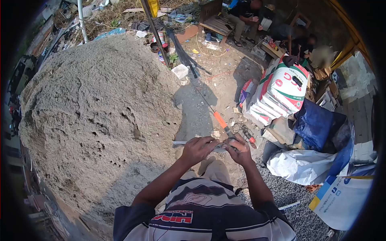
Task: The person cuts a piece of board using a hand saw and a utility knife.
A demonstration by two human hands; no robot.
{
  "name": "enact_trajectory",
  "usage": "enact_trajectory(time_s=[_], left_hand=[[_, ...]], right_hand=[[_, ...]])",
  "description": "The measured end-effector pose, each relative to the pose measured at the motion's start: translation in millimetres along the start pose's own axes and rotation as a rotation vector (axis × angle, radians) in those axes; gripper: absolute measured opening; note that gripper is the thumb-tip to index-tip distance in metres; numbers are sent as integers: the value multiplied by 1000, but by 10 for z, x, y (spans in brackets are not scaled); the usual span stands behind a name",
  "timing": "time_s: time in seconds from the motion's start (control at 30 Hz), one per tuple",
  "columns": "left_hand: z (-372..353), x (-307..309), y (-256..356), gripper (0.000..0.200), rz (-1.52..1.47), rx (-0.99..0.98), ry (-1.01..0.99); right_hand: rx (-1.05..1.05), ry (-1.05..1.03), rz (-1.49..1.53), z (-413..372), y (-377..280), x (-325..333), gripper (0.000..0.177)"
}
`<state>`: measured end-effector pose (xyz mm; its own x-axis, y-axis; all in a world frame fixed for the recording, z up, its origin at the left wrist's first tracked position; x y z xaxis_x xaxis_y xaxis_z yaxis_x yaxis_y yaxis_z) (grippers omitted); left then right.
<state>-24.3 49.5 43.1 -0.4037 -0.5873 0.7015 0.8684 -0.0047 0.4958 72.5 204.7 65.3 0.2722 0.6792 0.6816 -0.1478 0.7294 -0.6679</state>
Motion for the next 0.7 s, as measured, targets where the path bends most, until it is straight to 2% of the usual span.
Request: enact_trajectory(time_s=[0.07,0.1,0.23,0.33,0.4,0.47,0.63,0.7], left_hand=[[-3,5,48,44,23,-99,75],[582,-65,-591,44,51,-95,21],[1395,-516,-1226,37,91,-127,33],[1999,-868,-1831,31,89,-94,58],[2561,-979,-2267,30,116,-95,80],[2900,-1037,-2539,28,72,45,55],[3871,-995,-3194,19,86,177,148],[4074,-1091,-3696,21,-150,344,322]], right_hand=[[12,2,-48,20,-28,31,18],[6,31,6,666,592,93,18],[11,38,51,1318,1574,454,18],[-36,-103,-123,1928,2408,544,19],[14,-77,-84,2501,2891,761,20],[30,-61,6,2808,3134,888,23],[146,-124,-10,3899,3718,1376,23],[143,-132,-7,4292,4042,1489,21]])
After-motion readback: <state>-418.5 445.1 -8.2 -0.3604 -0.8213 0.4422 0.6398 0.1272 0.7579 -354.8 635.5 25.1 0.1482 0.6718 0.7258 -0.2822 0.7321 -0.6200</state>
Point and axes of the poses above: each hand's wrist, its own z-axis towards the middle knuckle, its own x-axis out of the back of the hand, y = z × x, the point moved 7 cm from there along z, towards the middle knuckle, and after that the axes turned 9 degrees about -y, right-handed, at the moved point
